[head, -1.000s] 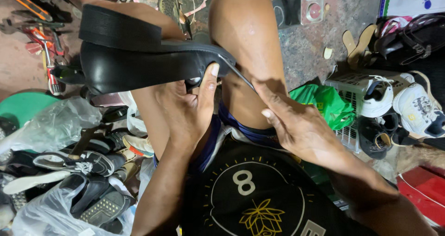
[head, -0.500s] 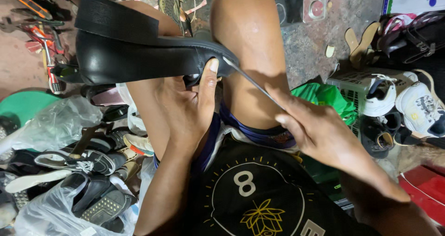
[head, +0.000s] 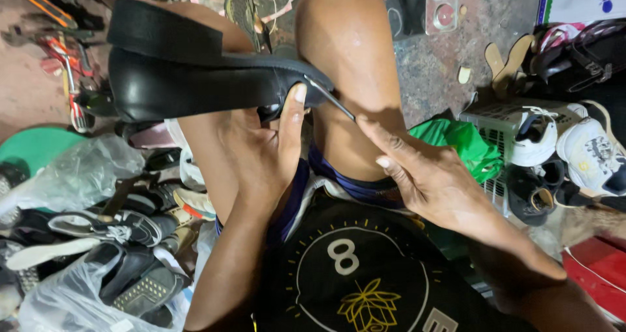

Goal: The person sits on the floor of a cluttered shoe repair workshop holding a black heeled shoe in their lap. They use a screwdriver-like metal tool to pry and scrape along the sole and heel edge, repositioning the shoe repeatedly, then set it down and press and flex the sole with their hands.

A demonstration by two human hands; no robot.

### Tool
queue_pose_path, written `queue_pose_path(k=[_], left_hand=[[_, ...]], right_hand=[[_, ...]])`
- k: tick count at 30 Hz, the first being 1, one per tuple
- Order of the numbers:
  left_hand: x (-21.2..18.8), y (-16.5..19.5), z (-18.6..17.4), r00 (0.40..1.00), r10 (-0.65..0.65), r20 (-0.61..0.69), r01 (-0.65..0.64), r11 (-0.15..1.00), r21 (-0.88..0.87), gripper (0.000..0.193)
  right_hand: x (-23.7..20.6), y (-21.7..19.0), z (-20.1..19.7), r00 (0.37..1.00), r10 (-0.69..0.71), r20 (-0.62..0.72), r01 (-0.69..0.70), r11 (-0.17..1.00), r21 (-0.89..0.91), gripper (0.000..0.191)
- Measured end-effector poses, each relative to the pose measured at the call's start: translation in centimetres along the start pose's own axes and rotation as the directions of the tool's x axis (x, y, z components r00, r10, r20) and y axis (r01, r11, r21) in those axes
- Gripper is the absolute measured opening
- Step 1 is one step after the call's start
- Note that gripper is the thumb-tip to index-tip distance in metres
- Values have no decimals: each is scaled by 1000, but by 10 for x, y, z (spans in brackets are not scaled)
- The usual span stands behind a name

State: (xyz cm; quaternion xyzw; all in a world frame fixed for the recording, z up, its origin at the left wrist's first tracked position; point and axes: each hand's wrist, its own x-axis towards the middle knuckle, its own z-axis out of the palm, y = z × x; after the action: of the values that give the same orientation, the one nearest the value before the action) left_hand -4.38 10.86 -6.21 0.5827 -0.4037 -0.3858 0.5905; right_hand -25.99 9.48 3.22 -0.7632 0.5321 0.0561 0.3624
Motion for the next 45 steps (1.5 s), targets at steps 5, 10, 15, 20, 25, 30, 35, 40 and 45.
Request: queue_pose_path(k=[5,10,15,20,25,30,35,40,45], left_hand=[[6,7,-8,996,75,42,-77,995,69,16],[11,14,-9,999,-30,38,28,999,40,18],[9,9,-12,993,93,68,-102,985,142,16],[1,1,-5,998,52,32,-53,998,40,25],[-1,1,-4,995,91,46,-97,985,141,31],[-4,0,-3,997,-29,65,35,995,-96,36],[2,-1,-7,985,137,100,-157,961,229,32],[8,-1,-13,970,223,97,-242,919,311,39],[-2,-6,-6,995,62,79,-66,997,48,34]], right_hand=[[5,-4,-2,997,-80,-1,80,995,-60,69],[12,-1,0,937,257,235,-223,961,-165,77],[24,19,-15,945,-86,317,-80,876,476,71],[21,19,-13,961,-276,-32,274,922,275,66],[8,8,-9,919,295,263,-238,944,-228,67],[1,17,5,996,-70,-60,71,997,20,67],[13,24,18,987,-139,-77,145,987,76,69],[27,29,4,989,-30,142,-12,959,283,70],[15,40,7,984,-36,177,-6,973,229,81]])
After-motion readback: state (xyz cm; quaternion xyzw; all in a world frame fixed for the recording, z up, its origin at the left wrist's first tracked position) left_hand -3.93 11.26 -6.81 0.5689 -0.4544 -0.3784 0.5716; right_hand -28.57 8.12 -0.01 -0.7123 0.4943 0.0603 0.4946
